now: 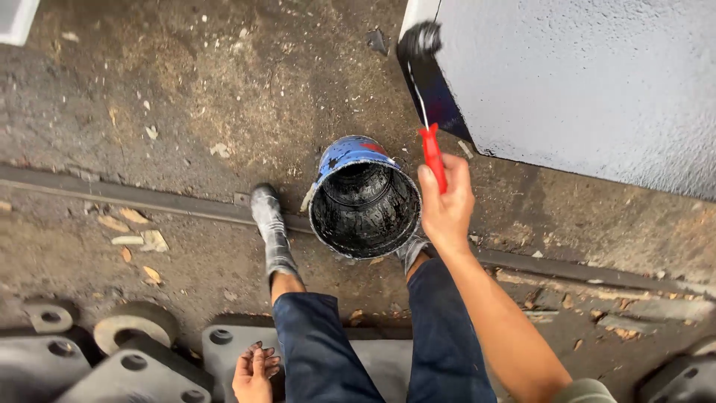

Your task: Painting the edges and surfaces of large metal structures using a small paint roller and black paint.

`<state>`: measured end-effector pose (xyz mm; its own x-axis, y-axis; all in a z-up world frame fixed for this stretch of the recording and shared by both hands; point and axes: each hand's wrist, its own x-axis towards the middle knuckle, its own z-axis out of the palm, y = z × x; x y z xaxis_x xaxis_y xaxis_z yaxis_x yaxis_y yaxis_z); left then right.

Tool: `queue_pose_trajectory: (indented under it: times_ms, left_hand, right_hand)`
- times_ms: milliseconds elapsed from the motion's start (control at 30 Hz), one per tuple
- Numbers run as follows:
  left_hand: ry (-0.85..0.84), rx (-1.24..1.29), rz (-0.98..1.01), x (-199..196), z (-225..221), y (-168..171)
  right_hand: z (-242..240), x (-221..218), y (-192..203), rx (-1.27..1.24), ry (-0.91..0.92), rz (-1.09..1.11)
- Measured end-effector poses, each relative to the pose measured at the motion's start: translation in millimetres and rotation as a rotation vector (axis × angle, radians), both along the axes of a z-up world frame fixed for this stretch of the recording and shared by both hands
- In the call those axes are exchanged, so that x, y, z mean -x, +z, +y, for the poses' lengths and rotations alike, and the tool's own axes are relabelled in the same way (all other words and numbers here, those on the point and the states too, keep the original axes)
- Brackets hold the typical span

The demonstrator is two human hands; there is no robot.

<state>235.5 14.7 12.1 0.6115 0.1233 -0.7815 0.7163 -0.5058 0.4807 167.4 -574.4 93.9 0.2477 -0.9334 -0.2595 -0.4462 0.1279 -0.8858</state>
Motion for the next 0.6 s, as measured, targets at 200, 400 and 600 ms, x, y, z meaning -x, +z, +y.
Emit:
queue_pose_trajectory:
  times_ms: [200, 400, 600]
  left_hand:
    - [-0.249, 0.074, 0.064, -185, 18, -41]
    - [-0.459, -0.107, -0.024, -306, -90, 13]
    - [-0.848, 0.275, -0.096, -278, -329, 62]
  right_hand:
    - [77, 66, 9, -0.178, -0.275, 0.181]
    - [150, 27, 21, -0.253, -0.347, 0.317]
    - [212, 9, 31, -0.37, -0.433, 0.227]
